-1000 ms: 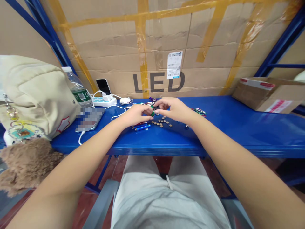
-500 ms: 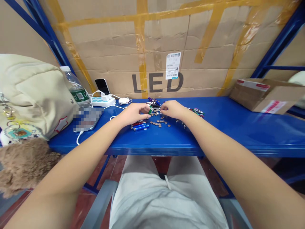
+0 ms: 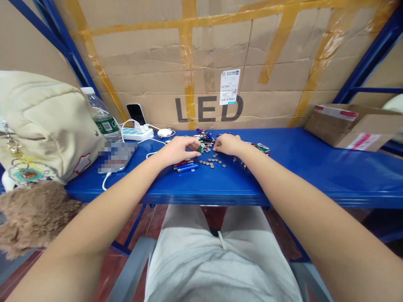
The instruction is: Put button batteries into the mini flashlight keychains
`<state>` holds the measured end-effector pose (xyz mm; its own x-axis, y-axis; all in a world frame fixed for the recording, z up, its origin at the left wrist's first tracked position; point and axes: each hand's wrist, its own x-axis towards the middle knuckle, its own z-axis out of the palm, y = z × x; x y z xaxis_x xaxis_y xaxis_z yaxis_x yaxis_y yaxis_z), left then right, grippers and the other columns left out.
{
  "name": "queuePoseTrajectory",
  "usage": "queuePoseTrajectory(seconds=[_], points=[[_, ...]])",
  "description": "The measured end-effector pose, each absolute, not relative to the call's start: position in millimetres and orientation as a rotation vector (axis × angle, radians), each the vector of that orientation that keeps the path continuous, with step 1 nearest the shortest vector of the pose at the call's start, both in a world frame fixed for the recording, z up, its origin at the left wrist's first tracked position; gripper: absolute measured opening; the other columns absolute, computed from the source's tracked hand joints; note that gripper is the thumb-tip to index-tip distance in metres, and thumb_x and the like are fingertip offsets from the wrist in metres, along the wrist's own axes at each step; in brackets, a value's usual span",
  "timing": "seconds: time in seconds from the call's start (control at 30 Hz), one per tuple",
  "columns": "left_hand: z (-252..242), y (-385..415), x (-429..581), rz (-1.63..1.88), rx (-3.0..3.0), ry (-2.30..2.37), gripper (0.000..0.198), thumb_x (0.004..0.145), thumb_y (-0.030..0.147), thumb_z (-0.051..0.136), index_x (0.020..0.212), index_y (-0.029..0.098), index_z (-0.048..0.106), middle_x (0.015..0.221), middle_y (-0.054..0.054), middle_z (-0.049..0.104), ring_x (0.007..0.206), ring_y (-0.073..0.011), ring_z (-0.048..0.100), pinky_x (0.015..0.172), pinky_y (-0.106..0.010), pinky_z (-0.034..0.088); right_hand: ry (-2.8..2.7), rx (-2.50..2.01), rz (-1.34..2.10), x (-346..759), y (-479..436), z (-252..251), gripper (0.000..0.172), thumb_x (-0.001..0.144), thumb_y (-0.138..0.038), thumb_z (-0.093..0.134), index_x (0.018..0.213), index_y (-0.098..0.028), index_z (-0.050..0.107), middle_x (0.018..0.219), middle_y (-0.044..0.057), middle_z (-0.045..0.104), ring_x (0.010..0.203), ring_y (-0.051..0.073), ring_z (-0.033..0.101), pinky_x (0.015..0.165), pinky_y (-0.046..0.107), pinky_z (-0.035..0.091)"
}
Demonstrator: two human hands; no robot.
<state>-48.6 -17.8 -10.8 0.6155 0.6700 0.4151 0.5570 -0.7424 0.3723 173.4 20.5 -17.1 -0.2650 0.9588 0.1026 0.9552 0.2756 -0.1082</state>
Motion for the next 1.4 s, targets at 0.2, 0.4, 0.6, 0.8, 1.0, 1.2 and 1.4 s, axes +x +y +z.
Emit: queuePoseTrajectory(seconds=[0.2, 0.4, 0.6, 0.8, 1.0, 1.2, 1.4], points=[[-12.0, -17.4, -49.6, 0.824, 2.643, 1.028, 0.016, 0.078, 0.031, 0.07, 0.085, 0.017, 0.065, 0.082, -0.001, 0.07, 0.075, -0.0137, 0.063, 0.075, -0.028, 0.05, -2.335, -1.891, 0.024, 175.5, 19.2, -14.8, 0.02, 0.085, -0.04, 0.063, 0.084, -0.025, 0.076, 0.103, 0.007, 0.074, 0.102, 0.03, 0.063, 0.091, 0.046, 0.04], [-12.3, -17.0, -50.0, 0.821, 2.645, 1.03, 0.018, 0.079, 0.032, 0.07, 0.086, 0.016, 0.065, 0.083, -0.002, 0.07, 0.076, -0.0141, 0.063, 0.076, -0.029, 0.05, -2.32, -1.948, 0.073, 175.2, 18.3, -14.1, 0.023, 0.086, -0.04, 0.061, 0.083, -0.023, 0.075, 0.1, 0.008, 0.074, 0.101, 0.029, 0.063, 0.092, 0.046, 0.04], [-12.5, -16.3, -50.4, 0.815, 2.657, 1.019, 0.018, 0.079, 0.032, 0.07, 0.087, 0.016, 0.065, 0.084, -0.002, 0.071, 0.076, -0.0139, 0.063, 0.076, -0.028, 0.051, -2.314, -1.93, 0.1, 176.3, 18.6, -15.2, 0.021, 0.086, -0.04, 0.061, 0.081, -0.024, 0.074, 0.101, 0.007, 0.074, 0.102, 0.029, 0.064, 0.092, 0.047, 0.04], [-11.9, -17.1, -49.7, 0.792, 2.639, 1.019, 0.018, 0.079, 0.031, 0.069, 0.089, 0.017, 0.065, 0.085, -0.002, 0.072, 0.077, -0.0148, 0.065, 0.077, -0.029, 0.052, -2.324, -1.935, 0.124, 177.6, 17.6, -15.2, 0.024, 0.089, -0.039, 0.058, 0.081, -0.022, 0.072, 0.1, 0.008, 0.073, 0.103, 0.03, 0.064, 0.095, 0.05, 0.039], [-12.6, -16.0, -49.2, 0.796, 2.627, 1.031, 0.017, 0.077, 0.027, 0.071, 0.09, 0.017, 0.065, 0.088, -0.002, 0.073, 0.08, -0.015, 0.066, 0.081, -0.03, 0.052, -2.357, -1.881, 0.1, 179.9, 15.8, -14.1, 0.026, 0.091, -0.037, 0.055, 0.081, -0.02, 0.072, 0.101, 0.01, 0.073, 0.101, 0.029, 0.063, 0.093, 0.048, 0.041], [-10.8, -19.4, -48.2, 0.787, 2.598, 1.038, 0.014, 0.078, 0.023, 0.071, 0.088, 0.017, 0.065, 0.087, -0.002, 0.073, 0.078, -0.0141, 0.066, 0.079, -0.028, 0.052, -2.326, -1.865, 0.146, 182.1, 11.9, -11.3, 0.018, 0.086, -0.038, 0.062, 0.088, -0.024, 0.074, 0.105, 0.006, 0.073, 0.104, 0.027, 0.062, 0.095, 0.047, 0.04], [-11.5, -18.6, -48.9, 0.757, 2.619, 1.04, 0.016, 0.078, 0.026, 0.07, 0.09, 0.018, 0.065, 0.089, -0.002, 0.073, 0.08, -0.0148, 0.066, 0.081, -0.03, 0.052, -2.333, -1.899, 0.179, 178.5, 11.7, -9.5, 0.017, 0.086, -0.036, 0.062, 0.086, -0.023, 0.073, 0.101, 0.007, 0.073, 0.098, 0.028, 0.064, 0.092, 0.046, 0.043]])
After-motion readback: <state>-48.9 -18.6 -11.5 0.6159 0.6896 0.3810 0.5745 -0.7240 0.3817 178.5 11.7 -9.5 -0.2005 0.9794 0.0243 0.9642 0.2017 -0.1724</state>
